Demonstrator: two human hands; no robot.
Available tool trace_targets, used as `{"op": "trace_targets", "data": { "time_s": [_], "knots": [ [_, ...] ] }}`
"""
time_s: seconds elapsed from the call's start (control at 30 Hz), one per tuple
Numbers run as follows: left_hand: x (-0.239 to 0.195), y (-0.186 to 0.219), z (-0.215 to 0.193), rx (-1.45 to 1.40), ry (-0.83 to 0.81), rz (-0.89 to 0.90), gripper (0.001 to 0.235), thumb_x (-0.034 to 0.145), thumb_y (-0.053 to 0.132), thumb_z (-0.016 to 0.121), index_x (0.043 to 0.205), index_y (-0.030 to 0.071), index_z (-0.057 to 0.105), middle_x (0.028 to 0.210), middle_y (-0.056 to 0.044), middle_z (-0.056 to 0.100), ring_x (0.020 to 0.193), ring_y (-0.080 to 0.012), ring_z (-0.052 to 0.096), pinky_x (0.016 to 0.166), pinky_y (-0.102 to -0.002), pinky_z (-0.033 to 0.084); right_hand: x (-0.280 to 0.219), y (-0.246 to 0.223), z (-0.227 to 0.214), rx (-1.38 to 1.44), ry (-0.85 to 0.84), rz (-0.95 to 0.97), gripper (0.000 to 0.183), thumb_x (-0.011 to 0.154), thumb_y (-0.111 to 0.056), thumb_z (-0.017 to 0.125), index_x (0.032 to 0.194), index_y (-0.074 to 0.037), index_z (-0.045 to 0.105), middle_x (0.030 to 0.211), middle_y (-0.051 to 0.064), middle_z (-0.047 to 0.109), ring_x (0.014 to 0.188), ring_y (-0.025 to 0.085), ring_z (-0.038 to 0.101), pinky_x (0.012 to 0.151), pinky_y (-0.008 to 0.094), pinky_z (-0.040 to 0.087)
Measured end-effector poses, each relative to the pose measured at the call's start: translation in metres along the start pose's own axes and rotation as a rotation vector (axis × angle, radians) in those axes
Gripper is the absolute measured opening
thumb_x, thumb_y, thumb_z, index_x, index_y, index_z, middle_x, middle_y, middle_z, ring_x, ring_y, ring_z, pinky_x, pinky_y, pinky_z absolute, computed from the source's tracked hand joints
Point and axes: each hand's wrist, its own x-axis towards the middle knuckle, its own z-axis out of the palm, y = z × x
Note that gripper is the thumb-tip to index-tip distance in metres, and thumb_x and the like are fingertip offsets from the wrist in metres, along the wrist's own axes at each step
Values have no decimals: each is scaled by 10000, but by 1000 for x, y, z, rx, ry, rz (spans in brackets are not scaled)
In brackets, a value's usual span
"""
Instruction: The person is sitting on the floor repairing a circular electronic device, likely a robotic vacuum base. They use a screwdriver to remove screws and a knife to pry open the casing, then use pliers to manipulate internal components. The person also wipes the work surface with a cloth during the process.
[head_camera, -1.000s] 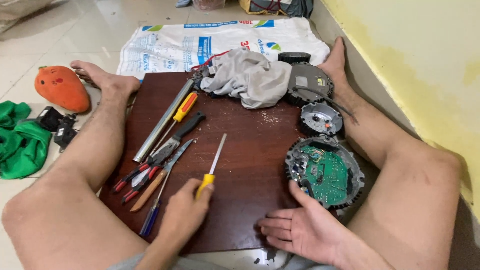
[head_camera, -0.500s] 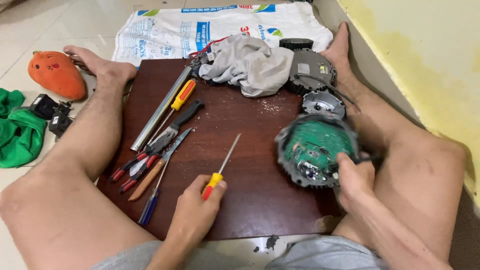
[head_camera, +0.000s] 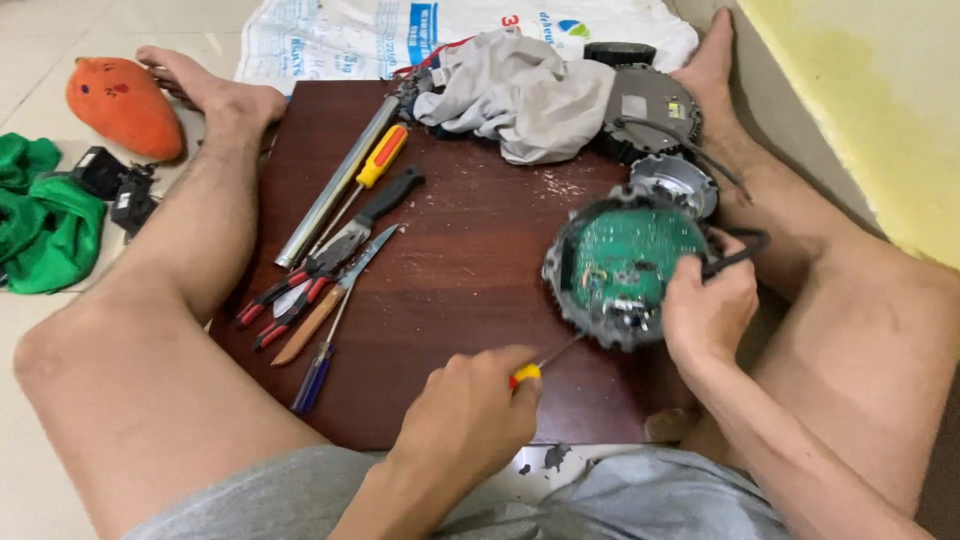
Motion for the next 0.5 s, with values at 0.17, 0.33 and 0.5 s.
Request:
{"op": "trace_targets", "data": {
  "time_s": [0.17, 0.33, 0.5],
  "knots": [
    [13, 25, -14, -11, -30, 10, 314, 983, 290, 453, 1172, 260, 703, 1089, -171, 738, 1038, -505, 637, 859, -582, 530, 7, -41, -18, 39, -98, 156, 505, 839, -253, 603, 1310, -95, 696, 1129, 114, 733, 1100, 336, 654, 955, 477, 473],
    [26, 21, -18, 83, -36, 45, 415, 947, 284, 528, 1284, 259, 768, 1095, -183, 773, 1094, -454, 736, 900, -569, 607, 5, -16, -13, -35, -101, 155, 476, 884, -220, 626, 1348, -131, 678, 1142, 202, 697, 1203, 439, 634, 1004, 572, 485],
    [34, 29, -23, 269, -38, 145, 397, 903, 188, 518, 1161, 198, 819, 1011, -184, 791, 1036, -443, 755, 851, -568, 613, 3, -35, -18, -30, -175, 133, 402, 950, -226, 577, 1333, -185, 693, 1039, 239, 730, 1101, 499, 676, 913, 620, 508]
  ]
}}
